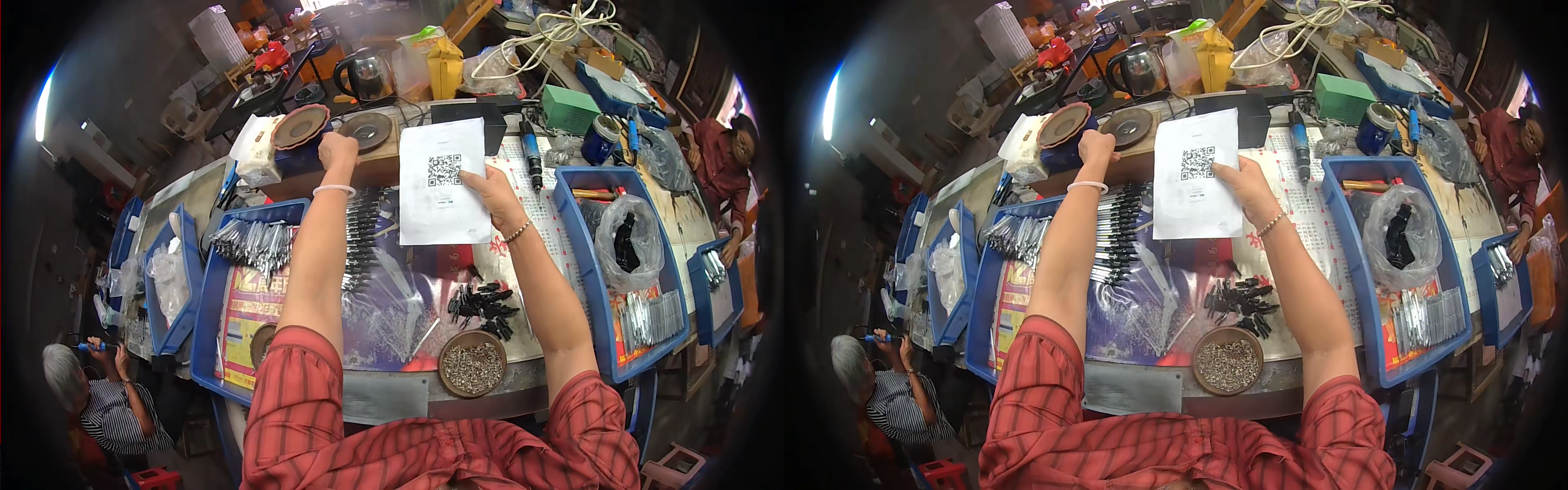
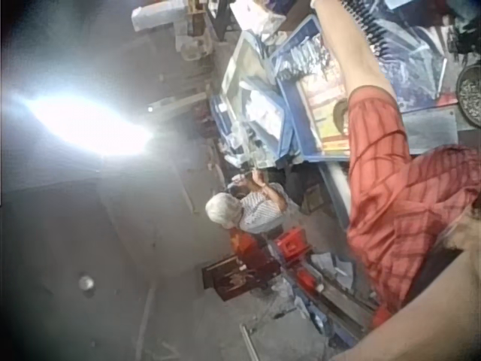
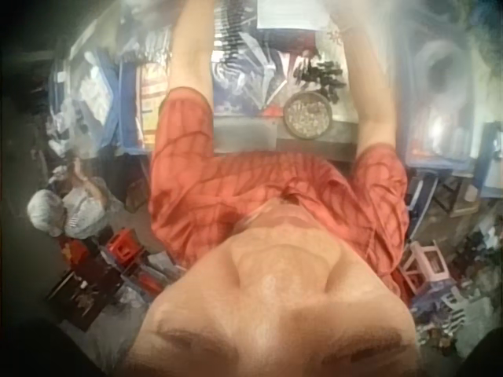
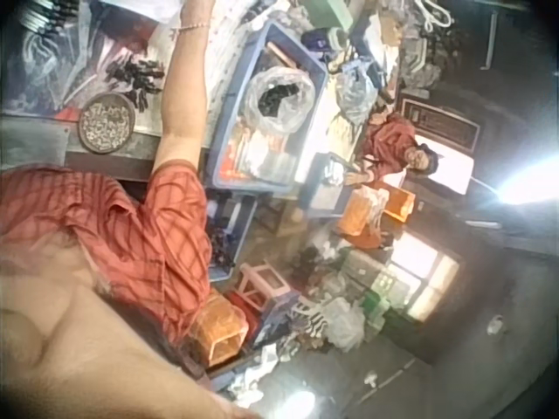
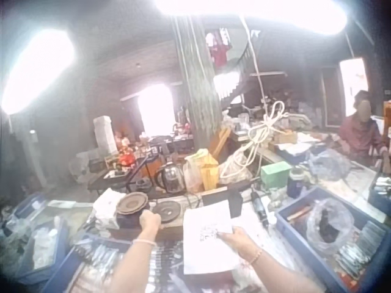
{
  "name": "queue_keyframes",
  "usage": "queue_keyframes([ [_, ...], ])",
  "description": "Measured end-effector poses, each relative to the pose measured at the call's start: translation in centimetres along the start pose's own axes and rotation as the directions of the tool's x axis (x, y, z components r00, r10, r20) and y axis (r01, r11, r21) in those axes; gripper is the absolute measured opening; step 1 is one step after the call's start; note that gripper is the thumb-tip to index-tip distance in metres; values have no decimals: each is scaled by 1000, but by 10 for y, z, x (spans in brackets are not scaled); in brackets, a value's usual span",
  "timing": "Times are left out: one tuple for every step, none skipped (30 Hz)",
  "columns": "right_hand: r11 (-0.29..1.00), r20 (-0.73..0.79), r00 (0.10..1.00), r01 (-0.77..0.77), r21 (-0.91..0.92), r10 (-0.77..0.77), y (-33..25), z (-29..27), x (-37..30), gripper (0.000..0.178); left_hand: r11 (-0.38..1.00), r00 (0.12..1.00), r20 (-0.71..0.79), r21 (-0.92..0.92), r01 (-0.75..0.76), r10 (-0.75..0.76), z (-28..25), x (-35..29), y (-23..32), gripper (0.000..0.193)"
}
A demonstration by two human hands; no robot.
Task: The person sets down a paper package on the workbench and assembles small metal components into metal pen parts by hand.
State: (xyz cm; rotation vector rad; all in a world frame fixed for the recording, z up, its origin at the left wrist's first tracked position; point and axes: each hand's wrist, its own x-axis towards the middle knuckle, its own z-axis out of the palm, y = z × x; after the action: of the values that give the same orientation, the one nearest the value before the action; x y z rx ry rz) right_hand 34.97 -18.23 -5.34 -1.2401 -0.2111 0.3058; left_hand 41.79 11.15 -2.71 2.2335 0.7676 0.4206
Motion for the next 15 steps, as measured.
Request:
queue_keyframes([
  [1000, -1, 1000, -3, 0, 3, 2, -2, 1, 25, 1000, 1000, 0, -4, 0, 0, 1, 2, 1, 26],
  [1000, -1, 1000, -2, -3, 2, 3, -3, 1, 25, 1000, 1000, 13, -6, 20, -20, 3, 3, 1, 25],
  [1000, -9, 1000, 3, -13, -3, 4, -2, 2, 25, 999, 999, 22, -6, 39, -39, 2, 7, 0, 25],
  [1000, -16, 1000, 7, -22, -8, 5, -1, 2, 26, 999, 999, 18, -6, 40, -40, 3, 12, -4, 25],
  [1000, -12, 1000, 8, -21, -8, 6, 0, 3, 26, 999, 999, 2, -20, 45, -45, 3, 17, -9, 24],
  [1000, -20, 1000, 10, -17, -10, 7, -5, 4, 26, 998, 999, -1, -38, 48, -48, 6, 14, -6, 23],
  [1000, -27, 1000, 11, -12, -11, 8, -9, 4, 26, 998, 999, 6, -40, 49, -48, 8, 12, -2, 23],
  [1000, -32, 999, 8, -15, -9, 10, -13, 5, 26, 979, 994, 25, -168, 113, -110, 11, 10, 3, 18],
  [1000, -27, 1000, 4, 0, -4, 11, -13, 7, 26, 941, 984, 44, -288, 178, -172, 7, 7, 6, 13],
  [1000, -21, 1000, -1, 15, 1, 11, -13, 8, 26, 941, 984, 42, -285, 180, -176, 7, 11, 2, 13],
  [1000, -17, 1000, -4, 18, 4, 12, -13, 9, 26, 922, 985, 65, -346, 172, -160, 7, 17, -1, 13],
  [1000, -16, 1000, -13, 24, 13, 12, -12, 10, 26, 899, 986, 89, -405, 165, -141, 5, 17, -2, 14],
  [999, -15, 1000, -21, 30, 22, 12, -11, 11, 26, 901, 986, 88, -401, 167, -143, 5, 16, -3, 14],
  [999, -12, 1000, -23, 34, 24, 14, -9, 13, 26, 858, 984, 121, -483, 173, -131, 5, 14, -4, 15],
  [999, -25, 999, -29, 25, 30, 15, -8, 14, 26, 807, 981, 156, -562, 181, -112, 4, 10, -2, 16],
])
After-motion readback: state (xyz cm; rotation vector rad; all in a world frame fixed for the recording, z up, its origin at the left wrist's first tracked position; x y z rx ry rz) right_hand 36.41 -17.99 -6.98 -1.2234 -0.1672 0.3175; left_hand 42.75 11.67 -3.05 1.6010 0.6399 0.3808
